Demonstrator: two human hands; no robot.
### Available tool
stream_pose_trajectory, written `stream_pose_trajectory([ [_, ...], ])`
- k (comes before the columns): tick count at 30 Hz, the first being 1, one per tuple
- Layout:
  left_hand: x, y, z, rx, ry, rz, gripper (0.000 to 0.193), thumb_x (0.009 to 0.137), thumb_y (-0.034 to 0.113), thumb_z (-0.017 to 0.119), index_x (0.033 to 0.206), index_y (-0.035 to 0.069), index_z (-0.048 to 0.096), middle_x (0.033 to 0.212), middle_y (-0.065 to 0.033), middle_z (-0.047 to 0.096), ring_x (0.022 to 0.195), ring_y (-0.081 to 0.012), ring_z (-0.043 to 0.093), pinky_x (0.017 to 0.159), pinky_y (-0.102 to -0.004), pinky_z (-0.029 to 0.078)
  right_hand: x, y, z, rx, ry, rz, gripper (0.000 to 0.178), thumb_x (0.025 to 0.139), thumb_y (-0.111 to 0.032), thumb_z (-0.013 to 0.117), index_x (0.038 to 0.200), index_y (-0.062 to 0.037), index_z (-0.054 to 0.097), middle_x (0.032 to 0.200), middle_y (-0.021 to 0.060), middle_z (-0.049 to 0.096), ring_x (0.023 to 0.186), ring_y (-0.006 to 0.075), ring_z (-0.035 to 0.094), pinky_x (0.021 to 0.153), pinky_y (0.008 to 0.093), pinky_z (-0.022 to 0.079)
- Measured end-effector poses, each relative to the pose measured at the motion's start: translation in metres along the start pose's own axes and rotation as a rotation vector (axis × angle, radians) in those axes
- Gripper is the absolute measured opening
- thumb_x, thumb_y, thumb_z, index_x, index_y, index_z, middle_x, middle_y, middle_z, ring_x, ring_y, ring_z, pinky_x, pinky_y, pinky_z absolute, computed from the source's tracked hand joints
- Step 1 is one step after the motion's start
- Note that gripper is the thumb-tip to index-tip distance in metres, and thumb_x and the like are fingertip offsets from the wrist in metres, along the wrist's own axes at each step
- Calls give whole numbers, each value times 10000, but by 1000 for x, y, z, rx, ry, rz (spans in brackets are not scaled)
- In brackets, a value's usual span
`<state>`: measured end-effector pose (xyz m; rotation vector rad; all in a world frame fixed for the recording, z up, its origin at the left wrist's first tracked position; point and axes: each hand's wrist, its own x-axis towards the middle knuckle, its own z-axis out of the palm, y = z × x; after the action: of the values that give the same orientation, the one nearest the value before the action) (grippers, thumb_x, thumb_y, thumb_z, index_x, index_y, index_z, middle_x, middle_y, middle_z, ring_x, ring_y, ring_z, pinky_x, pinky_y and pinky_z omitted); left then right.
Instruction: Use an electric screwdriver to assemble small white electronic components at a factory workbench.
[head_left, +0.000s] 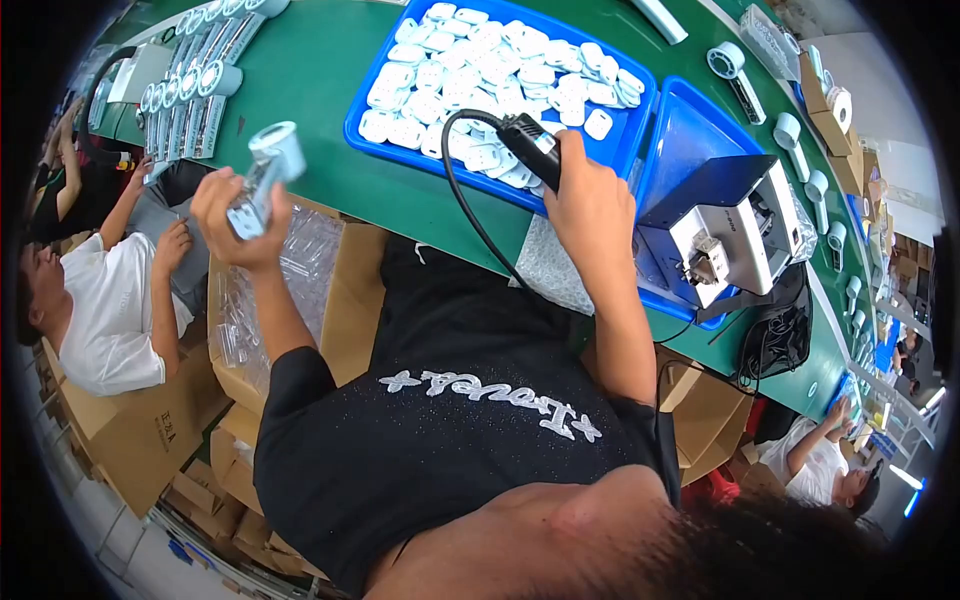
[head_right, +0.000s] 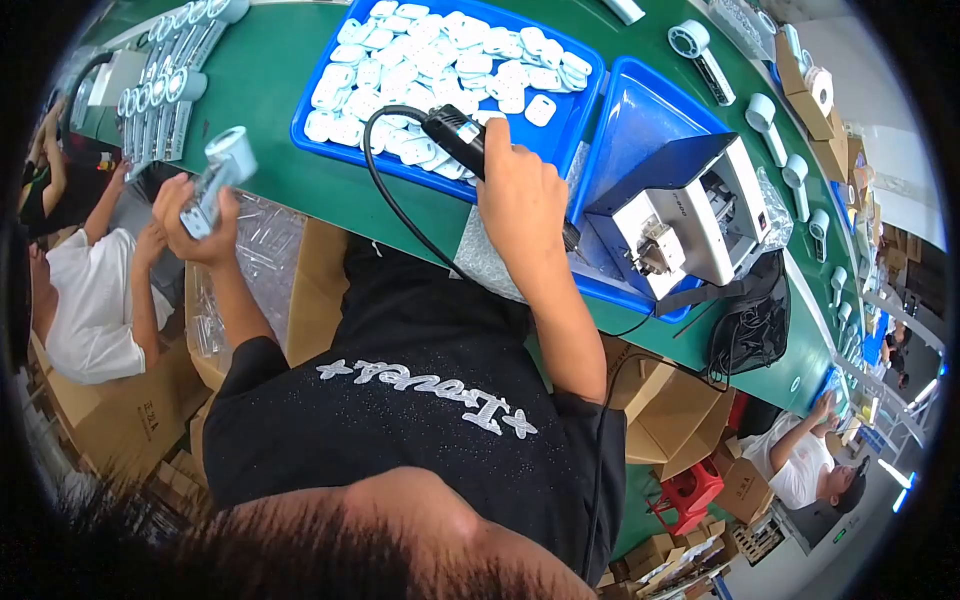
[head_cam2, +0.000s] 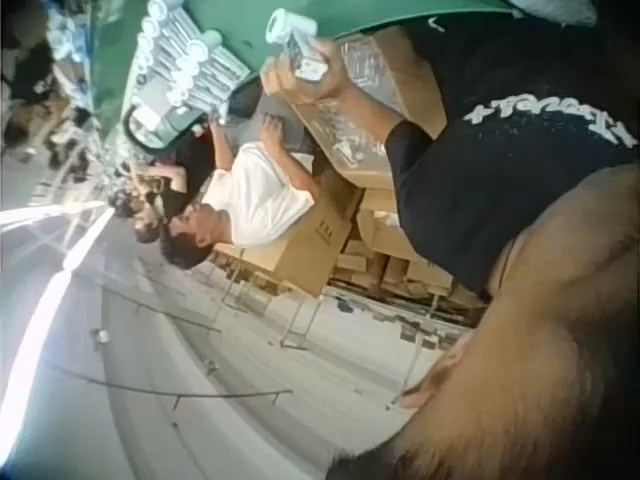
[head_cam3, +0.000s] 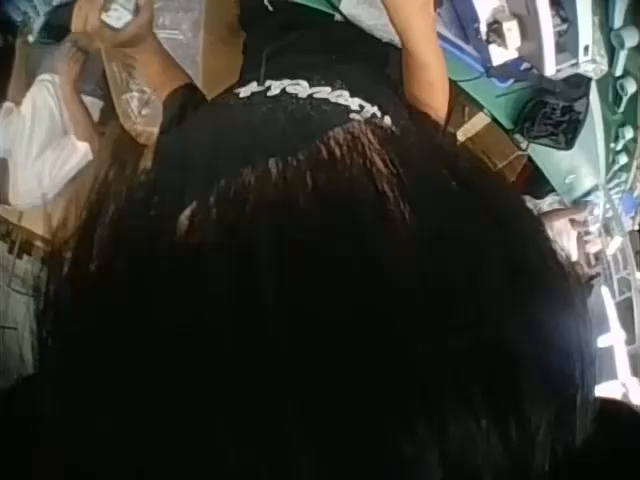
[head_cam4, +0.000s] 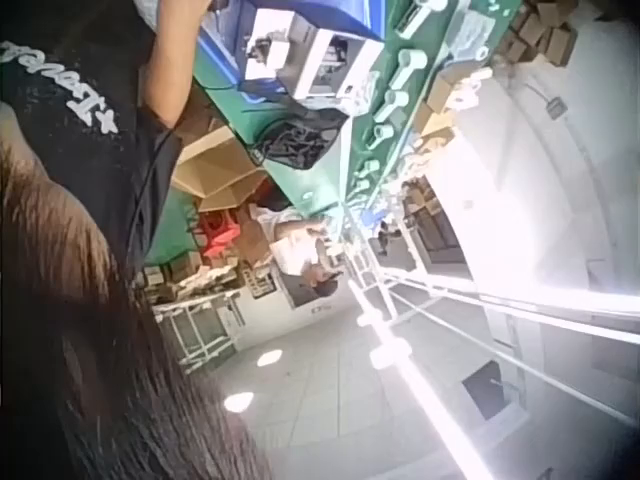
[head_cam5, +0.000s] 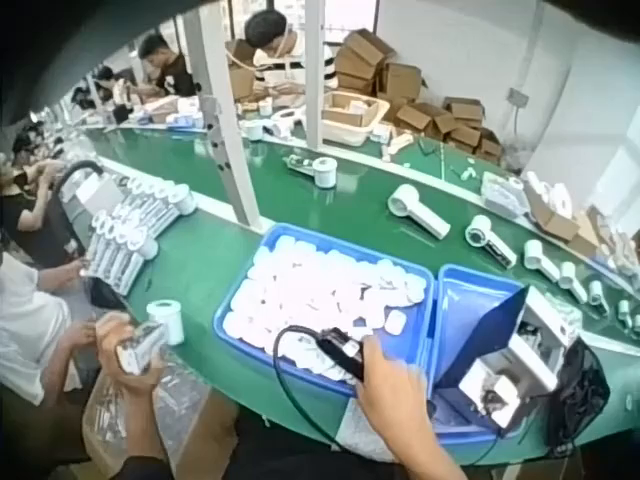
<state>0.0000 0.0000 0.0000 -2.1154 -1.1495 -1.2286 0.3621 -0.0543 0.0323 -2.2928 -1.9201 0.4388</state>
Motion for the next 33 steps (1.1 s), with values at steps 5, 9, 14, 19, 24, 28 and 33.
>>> stream_pose_trajectory([
  [5,9,94,45,-874,221,-334,549,749,411,813,1078,72,533,1001,-99,596,922,-239,608,818,-392,528,5,7,0,-67,54,-67,502,717,-37,717,1154,-100,479,843,151,699,721,361,680,635,424,517],
  [9,-2,126,41,-1131,-29,-707,723,743,476,801,1245,27,536,1057,-123,599,1000,-224,575,866,-383,485,0,12,-17,145,30,-147,509,656,40,686,1120,-61,504,801,154,687,635,327,666,595,387,523],
  [14,10,169,36,-1657,-239,-897,603,886,322,700,1357,8,495,1141,-121,600,868,-173,578,784,-287,473,-28,8,-60,418,348,-136,558,626,71,672,1154,-54,543,788,134,679,626,280,643,605,344,516],
  [19,36,216,34,-1567,-618,-718,389,974,229,529,1294,7,513,1135,-96,583,807,-142,516,745,-277,425,-66,26,-60,833,484,-451,597,611,40,742,1184,-7,579,872,128,699,699,216,648,629,298,513],
  [24,42,256,45,-1525,-485,-496,363,990,308,491,1198,13,533,1119,-107,559,808,-147,490,732,-279,393,-99,44,-52,424,629,-639,563,632,11,787,1161,10,592,970,146,704,729,186,654,631,289,510],
  [28,46,272,51,-1539,-616,-530,328,987,319,475,1121,29,550,1002,-98,583,737,-160,484,687,-280,391,-130,33,-59,341,579,-454,640,591,114,745,1188,-9,550,987,175,692,628,169,597,571,234,473],
  [33,46,276,66,-1617,-772,-586,281,969,289,476,1063,45,578,830,-74,595,642,-172,466,632,-285,387,-135,40,-42,897,459,-171,698,598,98,748,1237,-4,484,1021,203,673,576,168,581,515,218,458],
])
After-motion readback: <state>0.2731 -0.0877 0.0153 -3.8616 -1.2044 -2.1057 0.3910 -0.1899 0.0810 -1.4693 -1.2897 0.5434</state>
